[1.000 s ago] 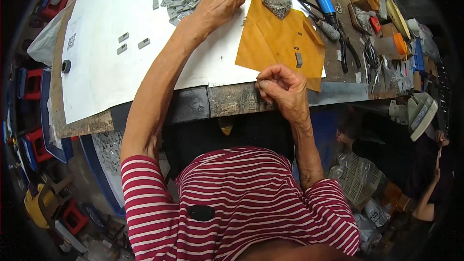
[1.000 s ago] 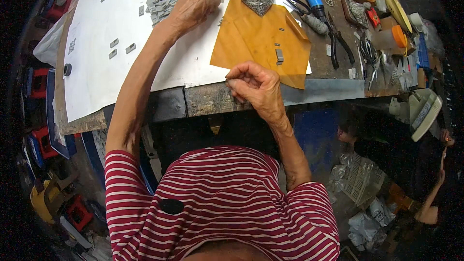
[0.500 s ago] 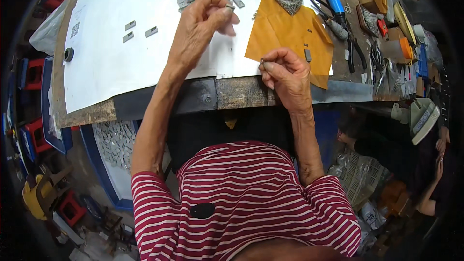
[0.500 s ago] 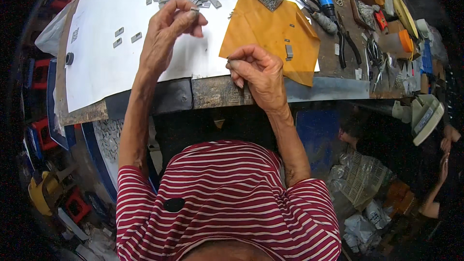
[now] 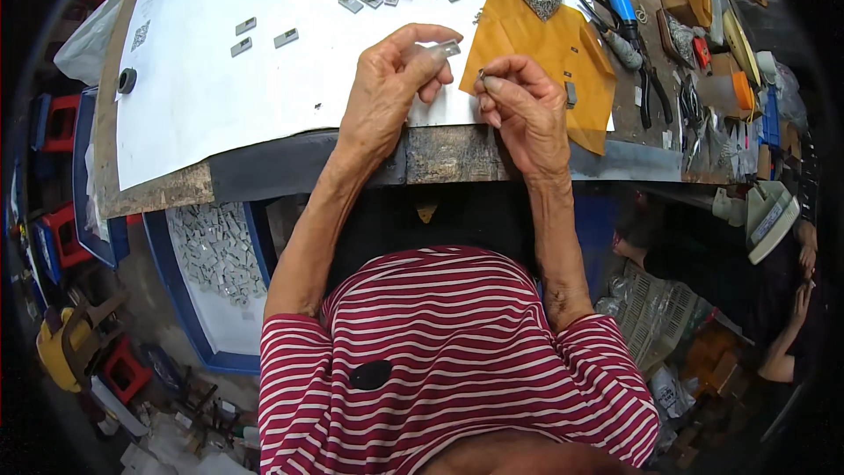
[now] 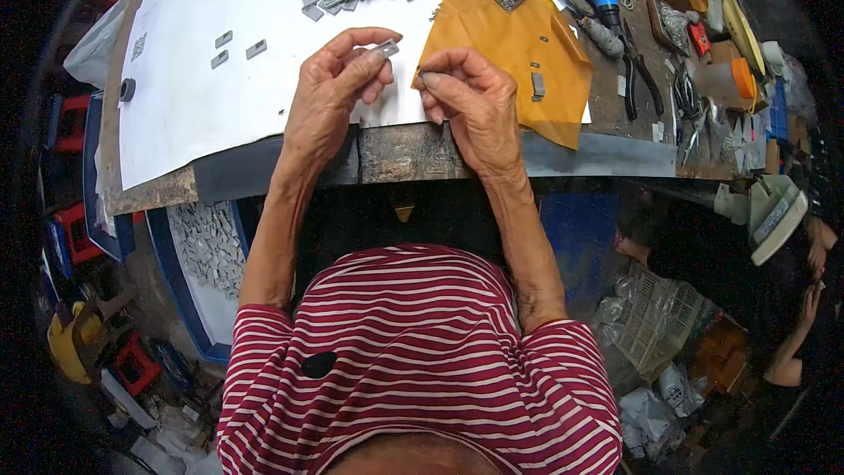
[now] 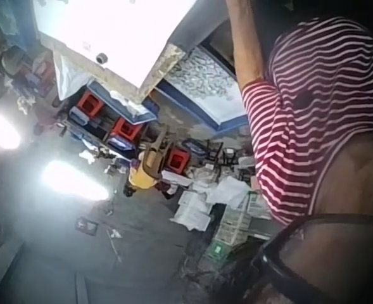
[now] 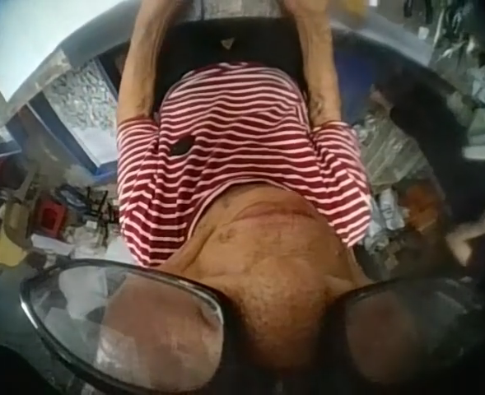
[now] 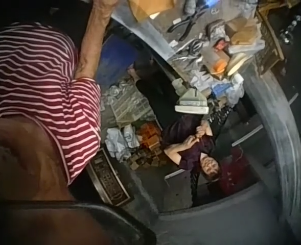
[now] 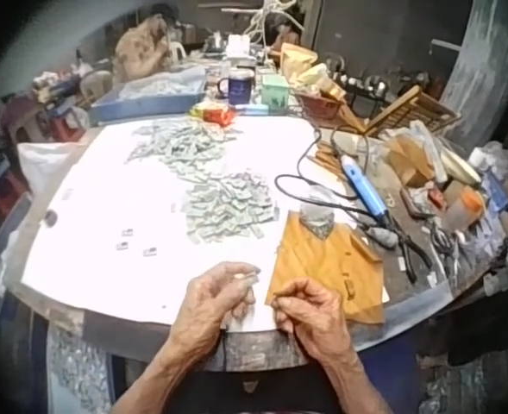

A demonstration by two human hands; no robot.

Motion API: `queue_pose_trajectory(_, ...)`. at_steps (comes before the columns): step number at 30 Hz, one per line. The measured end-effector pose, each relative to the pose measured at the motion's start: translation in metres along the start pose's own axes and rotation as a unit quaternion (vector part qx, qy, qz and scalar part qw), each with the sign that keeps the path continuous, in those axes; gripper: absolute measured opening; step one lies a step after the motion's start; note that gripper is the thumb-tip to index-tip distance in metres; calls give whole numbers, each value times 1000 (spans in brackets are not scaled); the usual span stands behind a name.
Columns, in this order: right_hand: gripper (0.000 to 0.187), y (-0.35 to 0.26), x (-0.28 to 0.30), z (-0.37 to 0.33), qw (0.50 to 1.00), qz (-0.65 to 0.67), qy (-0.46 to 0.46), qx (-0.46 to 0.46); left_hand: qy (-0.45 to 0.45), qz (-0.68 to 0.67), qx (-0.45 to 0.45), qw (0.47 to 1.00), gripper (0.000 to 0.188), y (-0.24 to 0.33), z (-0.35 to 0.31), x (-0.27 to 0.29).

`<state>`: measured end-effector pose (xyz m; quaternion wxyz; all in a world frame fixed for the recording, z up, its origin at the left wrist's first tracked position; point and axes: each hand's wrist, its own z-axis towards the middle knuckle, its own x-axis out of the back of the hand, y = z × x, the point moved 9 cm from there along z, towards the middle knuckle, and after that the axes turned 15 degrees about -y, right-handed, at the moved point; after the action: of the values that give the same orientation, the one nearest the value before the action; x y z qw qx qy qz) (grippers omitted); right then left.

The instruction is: Inspecting and sorting small rectangular metal pieces at a workshop bench, occasionally rubbing them on a finishing pad.

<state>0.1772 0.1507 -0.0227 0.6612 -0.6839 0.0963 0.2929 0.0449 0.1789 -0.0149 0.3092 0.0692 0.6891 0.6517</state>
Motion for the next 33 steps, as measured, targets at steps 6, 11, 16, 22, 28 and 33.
queue_pose_trajectory(6,14,-2,-5,3,1000,-17,-2,9,5,43,-4,999,23,-7,-3,-3)
queue_pose_trajectory(11,14,0,-2,2,999,-37,0,8,11,24,0,1000,23,-8,-7,-8)
queue_pose_trajectory(16,14,0,3,0,997,-82,8,13,12,90,2,996,24,-6,-9,-10)
queue_pose_trajectory(22,12,-4,3,-4,988,-153,22,-2,17,41,-20,999,23,-8,-9,-11)
queue_pose_trajectory(28,12,-6,1,-4,980,-198,32,-15,15,45,-14,999,22,-10,-11,-11)
queue_pose_trajectory(33,16,-5,4,-4,978,-203,39,-30,34,113,-35,992,19,-4,-13,-13)
